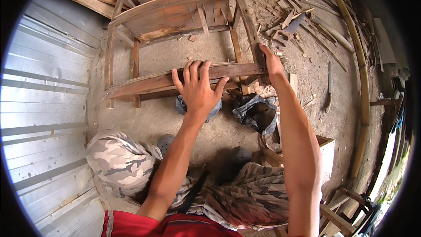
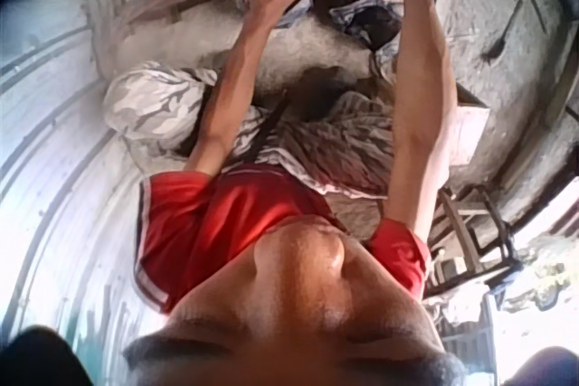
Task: The person uses a hammer to remove nails from a wooden chair frame, then fits a wooden slat into the frame and secures it by hammering nails into place.
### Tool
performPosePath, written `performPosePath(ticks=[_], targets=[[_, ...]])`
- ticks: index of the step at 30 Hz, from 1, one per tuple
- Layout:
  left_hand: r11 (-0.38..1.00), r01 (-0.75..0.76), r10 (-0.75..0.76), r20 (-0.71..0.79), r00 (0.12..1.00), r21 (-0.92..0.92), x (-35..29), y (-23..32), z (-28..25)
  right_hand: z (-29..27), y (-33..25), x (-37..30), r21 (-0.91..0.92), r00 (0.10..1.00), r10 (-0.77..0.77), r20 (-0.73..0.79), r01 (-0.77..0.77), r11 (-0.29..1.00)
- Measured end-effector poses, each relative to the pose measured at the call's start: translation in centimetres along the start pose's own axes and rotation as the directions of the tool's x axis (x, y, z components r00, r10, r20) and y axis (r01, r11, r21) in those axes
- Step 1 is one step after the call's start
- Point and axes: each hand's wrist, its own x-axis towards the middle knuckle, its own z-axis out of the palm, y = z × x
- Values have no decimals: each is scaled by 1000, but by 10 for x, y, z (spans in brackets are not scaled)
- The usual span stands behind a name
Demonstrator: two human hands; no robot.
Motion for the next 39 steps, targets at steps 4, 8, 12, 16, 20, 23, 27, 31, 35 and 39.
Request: performPosePath(ticks=[4,8,12,16,20,23,27,31,35,39], targets=[[1000,-21,21,-29,999,5,0,5,0,-5,4,0,32,999,1,-36,0,1000],[999,-50,51,-54,997,17,-1,1,2,-5,5,-6,-24,993,-116,-10,116,993],[996,-50,47,-44,998,-79,-1,-7,-6,-4,17,-16,198,993,-83,-82,98,975],[940,-222,167,-218,961,-257,-3,-32,-18,-33,98,4,-1,944,-78,-321,82,997],[926,-180,81,-291,953,-333,-16,-53,-28,-25,128,-27,-335,991,26,-127,-68,940],[893,-35,-29,-135,990,-448,-49,-60,-14,15,136,-34,-711,969,-246,9,179,680],[930,100,-97,25,995,-354,-86,-61,27,55,112,-67,-805,938,-251,239,335,490],[938,290,-264,150,953,-190,-137,-94,70,88,132,-86,-732,692,-463,554,670,126],[914,406,-383,355,853,9,-165,-102,77,119,162,-96,-577,364,-628,688,799,-169],[900,433,-405,466,787,51,-155,-90,79,127,174,-98,-674,637,-277,720,737,-57]])
